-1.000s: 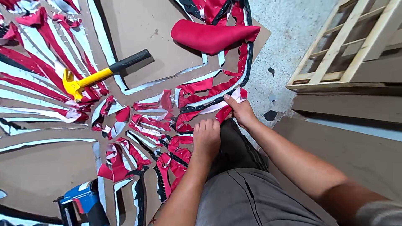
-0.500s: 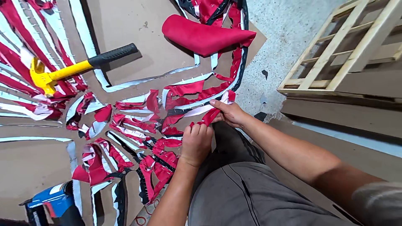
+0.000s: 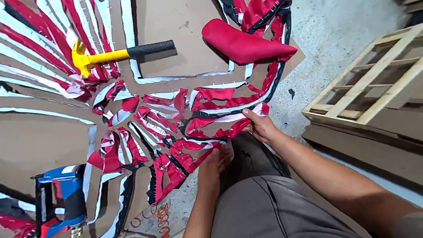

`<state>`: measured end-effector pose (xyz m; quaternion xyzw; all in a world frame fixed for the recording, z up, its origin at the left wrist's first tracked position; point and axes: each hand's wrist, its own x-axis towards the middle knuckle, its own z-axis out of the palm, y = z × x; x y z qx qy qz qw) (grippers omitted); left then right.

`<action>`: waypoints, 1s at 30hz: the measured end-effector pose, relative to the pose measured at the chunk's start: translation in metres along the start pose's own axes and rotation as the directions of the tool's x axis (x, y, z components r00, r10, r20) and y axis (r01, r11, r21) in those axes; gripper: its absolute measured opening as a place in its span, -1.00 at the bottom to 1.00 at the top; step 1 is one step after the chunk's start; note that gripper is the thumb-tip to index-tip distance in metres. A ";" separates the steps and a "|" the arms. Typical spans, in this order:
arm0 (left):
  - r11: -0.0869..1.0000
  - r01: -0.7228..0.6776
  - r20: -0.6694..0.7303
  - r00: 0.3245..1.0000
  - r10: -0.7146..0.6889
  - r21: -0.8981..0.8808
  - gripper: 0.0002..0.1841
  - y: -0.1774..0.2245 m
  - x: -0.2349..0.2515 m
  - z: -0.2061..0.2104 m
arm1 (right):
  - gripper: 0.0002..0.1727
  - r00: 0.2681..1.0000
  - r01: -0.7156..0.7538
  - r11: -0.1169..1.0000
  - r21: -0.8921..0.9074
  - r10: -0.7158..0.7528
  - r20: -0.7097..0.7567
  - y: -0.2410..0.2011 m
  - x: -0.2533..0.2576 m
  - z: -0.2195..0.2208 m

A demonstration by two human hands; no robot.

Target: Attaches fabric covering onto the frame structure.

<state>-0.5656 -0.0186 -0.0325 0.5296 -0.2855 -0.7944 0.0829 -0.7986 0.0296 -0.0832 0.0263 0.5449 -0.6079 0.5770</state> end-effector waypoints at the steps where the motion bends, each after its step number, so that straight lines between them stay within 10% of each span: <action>1: 0.997 -0.007 0.026 1.000 0.009 -0.077 -0.44 -0.005 0.004 0.007 | -0.61 1.000 -0.006 1.000 0.008 0.006 0.007 0.001 0.001 0.002; 8: 0.796 -0.139 -0.287 0.957 -0.045 -0.589 -0.50 -0.014 0.042 0.054 | -0.56 0.994 -0.109 0.994 -0.011 0.109 0.016 -0.009 0.005 0.001; 17: 0.670 -0.317 -0.414 0.910 0.016 -0.671 -0.86 -0.020 0.047 0.061 | -0.58 0.974 -0.225 0.974 -0.041 0.226 0.024 -0.023 0.001 0.011; 25: 0.725 -0.230 -0.458 0.879 -0.131 -0.649 -0.59 -0.011 0.041 0.075 | -0.50 0.946 -0.324 0.931 -0.166 0.325 -0.021 -0.037 0.000 0.005; 30: 0.713 -0.283 -0.499 0.860 -0.106 -0.641 -0.79 -0.005 0.042 0.074 | -0.48 0.940 -0.338 0.933 -0.124 0.340 -0.003 -0.038 0.002 0.006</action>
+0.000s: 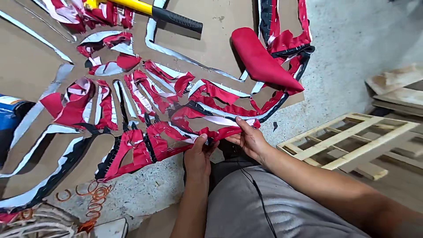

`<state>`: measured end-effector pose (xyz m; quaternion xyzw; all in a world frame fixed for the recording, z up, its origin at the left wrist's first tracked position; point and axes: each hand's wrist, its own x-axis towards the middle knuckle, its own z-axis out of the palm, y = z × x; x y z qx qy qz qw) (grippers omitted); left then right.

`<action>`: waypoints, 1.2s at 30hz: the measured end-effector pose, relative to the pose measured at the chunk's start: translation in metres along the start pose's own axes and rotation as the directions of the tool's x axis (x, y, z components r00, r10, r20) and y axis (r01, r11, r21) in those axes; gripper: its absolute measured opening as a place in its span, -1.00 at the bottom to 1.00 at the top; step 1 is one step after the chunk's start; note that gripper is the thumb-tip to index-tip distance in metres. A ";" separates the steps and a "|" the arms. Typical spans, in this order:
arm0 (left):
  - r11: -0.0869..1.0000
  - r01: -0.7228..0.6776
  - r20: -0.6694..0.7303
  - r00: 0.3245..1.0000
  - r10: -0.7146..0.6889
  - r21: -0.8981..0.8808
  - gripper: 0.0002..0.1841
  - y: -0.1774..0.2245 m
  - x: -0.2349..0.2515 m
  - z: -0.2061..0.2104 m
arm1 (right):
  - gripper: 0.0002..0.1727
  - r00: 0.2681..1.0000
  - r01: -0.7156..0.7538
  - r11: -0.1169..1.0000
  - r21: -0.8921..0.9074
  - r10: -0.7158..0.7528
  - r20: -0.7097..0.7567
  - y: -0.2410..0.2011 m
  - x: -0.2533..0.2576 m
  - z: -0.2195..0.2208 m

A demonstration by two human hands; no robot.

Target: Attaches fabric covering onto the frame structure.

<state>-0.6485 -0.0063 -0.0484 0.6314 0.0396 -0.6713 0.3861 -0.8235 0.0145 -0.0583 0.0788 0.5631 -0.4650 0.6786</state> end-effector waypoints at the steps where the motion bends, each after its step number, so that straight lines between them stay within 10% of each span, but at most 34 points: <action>1: 0.999 -0.024 0.014 1.000 0.024 -0.021 -0.82 -0.002 0.001 0.000 | -0.48 1.000 -0.004 1.000 0.004 0.004 0.002 -0.001 -0.001 0.001; 21: 0.952 0.083 0.351 0.936 0.027 -0.295 -0.74 -0.017 0.017 -0.029 | -0.62 0.986 0.164 0.933 -0.321 -0.153 0.061 -0.024 -0.024 0.012; 26: 0.986 0.045 0.259 0.966 -0.002 -0.162 -0.75 -0.014 0.009 -0.020 | -0.59 0.997 0.070 0.949 -0.306 -0.075 -0.004 -0.025 -0.027 0.020; 28: 0.969 0.007 0.306 0.948 -0.084 0.245 -0.60 -0.002 -0.007 -0.020 | -0.56 0.998 0.044 0.959 -0.281 -0.055 -0.028 -0.017 -0.026 0.019; 31: 0.310 -0.371 0.379 0.925 0.037 0.875 -0.60 0.035 -0.050 -0.018 | -0.48 0.998 -0.020 0.963 -0.270 0.001 -0.070 -0.009 -0.022 0.016; 33: -0.108 -0.611 0.601 0.707 0.373 0.785 -0.57 0.060 -0.048 -0.022 | -0.51 0.996 -0.010 0.975 -0.222 -0.010 -0.087 -0.005 -0.019 0.016; 36: -0.432 -0.621 0.753 0.592 0.288 0.654 -0.07 0.094 0.007 -0.019 | -0.58 0.995 0.034 0.990 -0.137 -0.046 -0.088 0.000 -0.019 0.014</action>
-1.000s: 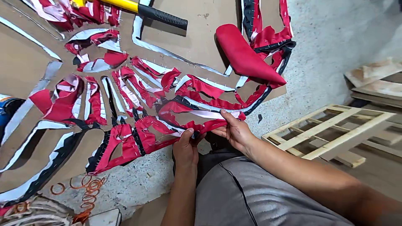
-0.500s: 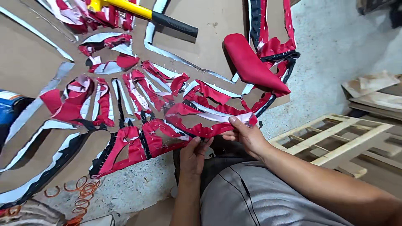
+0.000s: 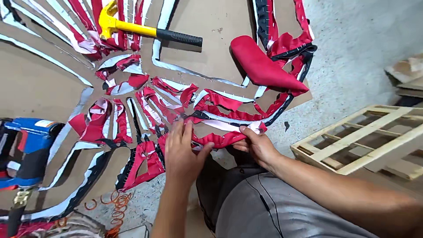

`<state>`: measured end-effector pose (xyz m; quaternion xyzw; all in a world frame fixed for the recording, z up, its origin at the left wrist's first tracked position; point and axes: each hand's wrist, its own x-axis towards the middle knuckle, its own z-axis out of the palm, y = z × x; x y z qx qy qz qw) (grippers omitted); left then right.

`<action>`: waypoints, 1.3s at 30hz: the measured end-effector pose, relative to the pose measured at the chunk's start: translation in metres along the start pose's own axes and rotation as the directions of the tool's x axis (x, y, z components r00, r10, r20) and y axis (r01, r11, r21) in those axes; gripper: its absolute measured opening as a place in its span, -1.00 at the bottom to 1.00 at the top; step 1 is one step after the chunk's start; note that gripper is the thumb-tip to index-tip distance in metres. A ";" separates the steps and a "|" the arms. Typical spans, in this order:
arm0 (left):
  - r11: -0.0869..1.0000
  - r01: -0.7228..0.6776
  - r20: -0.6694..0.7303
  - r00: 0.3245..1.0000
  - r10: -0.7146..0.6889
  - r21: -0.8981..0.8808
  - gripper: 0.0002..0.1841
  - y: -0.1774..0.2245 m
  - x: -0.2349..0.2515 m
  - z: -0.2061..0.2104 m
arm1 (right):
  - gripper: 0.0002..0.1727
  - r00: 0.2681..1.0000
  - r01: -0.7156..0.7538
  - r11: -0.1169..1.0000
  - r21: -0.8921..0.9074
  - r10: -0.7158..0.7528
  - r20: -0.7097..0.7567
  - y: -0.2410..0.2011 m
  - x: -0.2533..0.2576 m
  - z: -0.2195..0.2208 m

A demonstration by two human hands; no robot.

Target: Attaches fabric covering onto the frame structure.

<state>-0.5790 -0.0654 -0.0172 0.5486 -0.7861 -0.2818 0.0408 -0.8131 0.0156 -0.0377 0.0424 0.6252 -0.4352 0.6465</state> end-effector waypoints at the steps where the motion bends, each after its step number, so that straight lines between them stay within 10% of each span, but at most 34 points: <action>1: 0.999 -0.008 0.038 0.999 0.007 0.041 0.01 -0.011 0.012 0.005 | -0.59 1.000 0.017 0.999 0.031 -0.018 0.022 0.001 0.001 -0.003; 12: 0.992 -0.074 -0.067 0.994 0.081 0.102 0.10 -0.038 0.012 0.039 | -0.56 0.988 0.073 0.986 0.153 -0.093 0.125 0.019 0.022 -0.013; 19: 0.957 -0.092 0.016 0.996 0.092 0.275 0.11 -0.029 0.017 0.023 | -0.66 0.923 0.086 0.986 -0.142 -0.025 0.383 0.047 0.009 0.036; 27: 0.726 -0.639 0.387 0.755 0.530 0.253 0.14 -0.049 0.086 -0.006 | -0.68 0.876 0.353 0.921 0.165 -0.387 0.289 0.090 0.011 0.061; 39: 0.641 -0.717 0.388 0.692 0.608 0.274 0.16 -0.065 0.094 0.002 | -0.53 0.859 0.419 0.901 -0.113 -0.434 -0.273 0.127 0.015 0.103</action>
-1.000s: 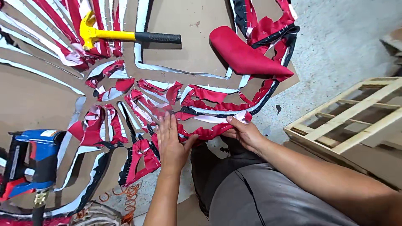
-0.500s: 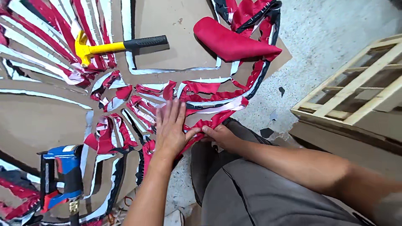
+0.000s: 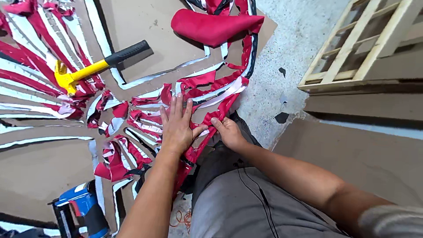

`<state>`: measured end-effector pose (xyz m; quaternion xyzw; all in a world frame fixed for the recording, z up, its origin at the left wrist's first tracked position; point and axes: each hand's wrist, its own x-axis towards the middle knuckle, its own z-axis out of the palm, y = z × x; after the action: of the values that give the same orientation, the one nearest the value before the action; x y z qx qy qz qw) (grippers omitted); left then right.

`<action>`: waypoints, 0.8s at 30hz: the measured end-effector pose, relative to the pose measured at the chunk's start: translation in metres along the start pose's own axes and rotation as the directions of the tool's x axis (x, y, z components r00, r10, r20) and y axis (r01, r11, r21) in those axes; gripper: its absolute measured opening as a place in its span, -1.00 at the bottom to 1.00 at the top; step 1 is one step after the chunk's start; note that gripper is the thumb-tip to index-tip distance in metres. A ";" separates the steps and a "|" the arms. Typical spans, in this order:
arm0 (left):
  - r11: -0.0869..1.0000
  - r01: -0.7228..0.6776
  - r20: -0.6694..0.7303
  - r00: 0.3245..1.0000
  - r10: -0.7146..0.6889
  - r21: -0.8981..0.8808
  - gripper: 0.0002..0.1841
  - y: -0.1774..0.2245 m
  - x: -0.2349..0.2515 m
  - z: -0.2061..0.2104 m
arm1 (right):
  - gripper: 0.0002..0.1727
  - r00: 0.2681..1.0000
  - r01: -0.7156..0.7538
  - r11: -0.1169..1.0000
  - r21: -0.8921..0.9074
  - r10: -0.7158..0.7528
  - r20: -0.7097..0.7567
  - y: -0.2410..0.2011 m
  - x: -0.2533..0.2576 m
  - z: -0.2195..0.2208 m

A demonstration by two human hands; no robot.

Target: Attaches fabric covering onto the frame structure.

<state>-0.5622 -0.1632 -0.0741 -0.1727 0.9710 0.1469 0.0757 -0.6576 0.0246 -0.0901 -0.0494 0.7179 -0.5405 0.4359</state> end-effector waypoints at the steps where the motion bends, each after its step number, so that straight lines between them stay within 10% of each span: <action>1: 1.000 -0.005 -0.003 1.000 0.005 0.000 0.16 0.000 0.000 0.001 | -0.52 1.000 -0.005 1.000 -0.019 0.005 -0.026 0.000 -0.001 0.002; 10: 1.000 -0.020 -0.033 0.999 0.020 0.002 0.14 -0.002 0.002 0.001 | -0.41 0.984 -0.029 0.993 -0.111 0.009 -0.178 -0.006 -0.007 0.014; 17: 0.991 -0.119 0.043 0.992 0.122 -0.061 -0.07 -0.014 -0.003 -0.018 | -0.44 0.999 -0.035 0.961 0.276 0.044 -0.029 -0.017 -0.016 0.016; 24: 0.989 -0.121 0.078 0.989 0.128 -0.079 -0.14 -0.013 0.001 -0.032 | -0.45 0.986 -0.082 0.995 0.054 0.089 -0.138 -0.030 -0.019 0.024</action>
<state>-0.5612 -0.1848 -0.0477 -0.1081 0.9699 0.1942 0.0999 -0.6419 0.0052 -0.0555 0.0299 0.7351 -0.5405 0.4082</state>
